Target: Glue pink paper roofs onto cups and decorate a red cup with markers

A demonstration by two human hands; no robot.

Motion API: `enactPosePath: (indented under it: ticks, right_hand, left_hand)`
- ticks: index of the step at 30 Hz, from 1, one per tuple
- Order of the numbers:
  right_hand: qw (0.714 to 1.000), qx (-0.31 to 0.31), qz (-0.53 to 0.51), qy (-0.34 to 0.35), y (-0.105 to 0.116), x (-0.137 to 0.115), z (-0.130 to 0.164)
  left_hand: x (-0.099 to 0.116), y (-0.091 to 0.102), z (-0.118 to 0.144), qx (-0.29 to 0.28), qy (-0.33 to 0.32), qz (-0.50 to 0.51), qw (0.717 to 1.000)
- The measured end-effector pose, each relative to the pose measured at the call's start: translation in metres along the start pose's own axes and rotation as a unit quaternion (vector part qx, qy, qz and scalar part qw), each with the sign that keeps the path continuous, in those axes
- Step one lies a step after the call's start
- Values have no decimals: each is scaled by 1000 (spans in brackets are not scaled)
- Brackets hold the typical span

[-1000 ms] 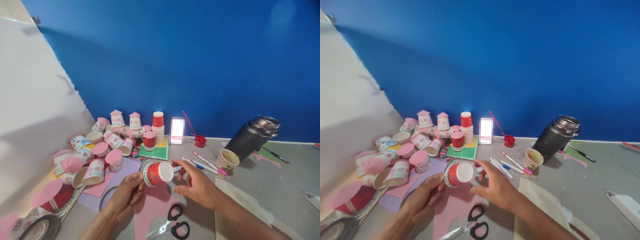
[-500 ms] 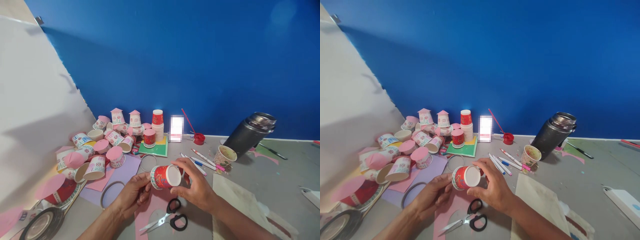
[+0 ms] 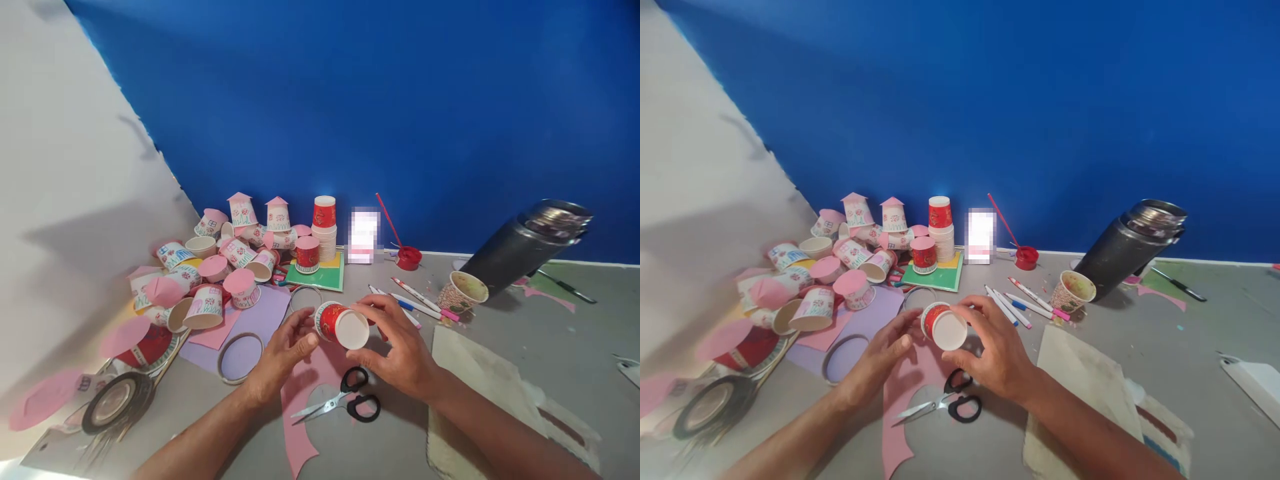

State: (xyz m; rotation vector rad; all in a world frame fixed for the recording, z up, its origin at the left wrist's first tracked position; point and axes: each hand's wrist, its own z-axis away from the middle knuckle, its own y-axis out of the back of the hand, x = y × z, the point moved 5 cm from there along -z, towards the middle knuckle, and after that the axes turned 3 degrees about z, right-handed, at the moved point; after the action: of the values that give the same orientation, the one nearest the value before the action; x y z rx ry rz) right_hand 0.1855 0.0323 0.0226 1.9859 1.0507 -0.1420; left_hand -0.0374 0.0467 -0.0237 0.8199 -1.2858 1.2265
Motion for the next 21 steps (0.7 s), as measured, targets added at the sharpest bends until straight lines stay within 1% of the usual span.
enactPosePath:
  ticks: [2, 5, 7, 9, 11, 13, 15, 18, 20, 21]
  right_hand:
    - [998, 3, 32, 46, -5, -6, 3]
    - [993, 0, 59, 100, -10, -15, 4]
    - [990, -1, 62, 123, -8, -17, 2]
    - [991, 7, 50, 124, -2, -14, -2]
    - [996, 21, 20, 84, 7, -3, -7]
    - [1000, 9, -3, 20, 10, 11, -10]
    - [999, -12, -18, -50, 9, 26, -10]
    - [990, -27, -1, -141, 8, 47, -8]
    - [978, -23, 51, -202, 13, 62, -9]
    - [967, -35, 92, -237, 16, 70, -10]
  left_hand:
    - [4, -3, 3, -20, -23, -27, 999]
    - [5, -9, 5, -32, -25, -48, 998]
    - [6, -10, 3, -14, -17, -53, 998]
    - [8, -6, 0, 14, -9, -21, 1000]
    - [14, 0, -3, 38, -12, 64, 997]
    - [19, 5, -7, 26, -1, 144, 989]
    - [23, 11, -9, 24, 10, 190, 981]
    - [25, 17, -10, 37, 19, 216, 975]
    - [25, 18, -10, 45, 23, 216, 975]
    - [25, 18, -9, 49, 22, 213, 975]
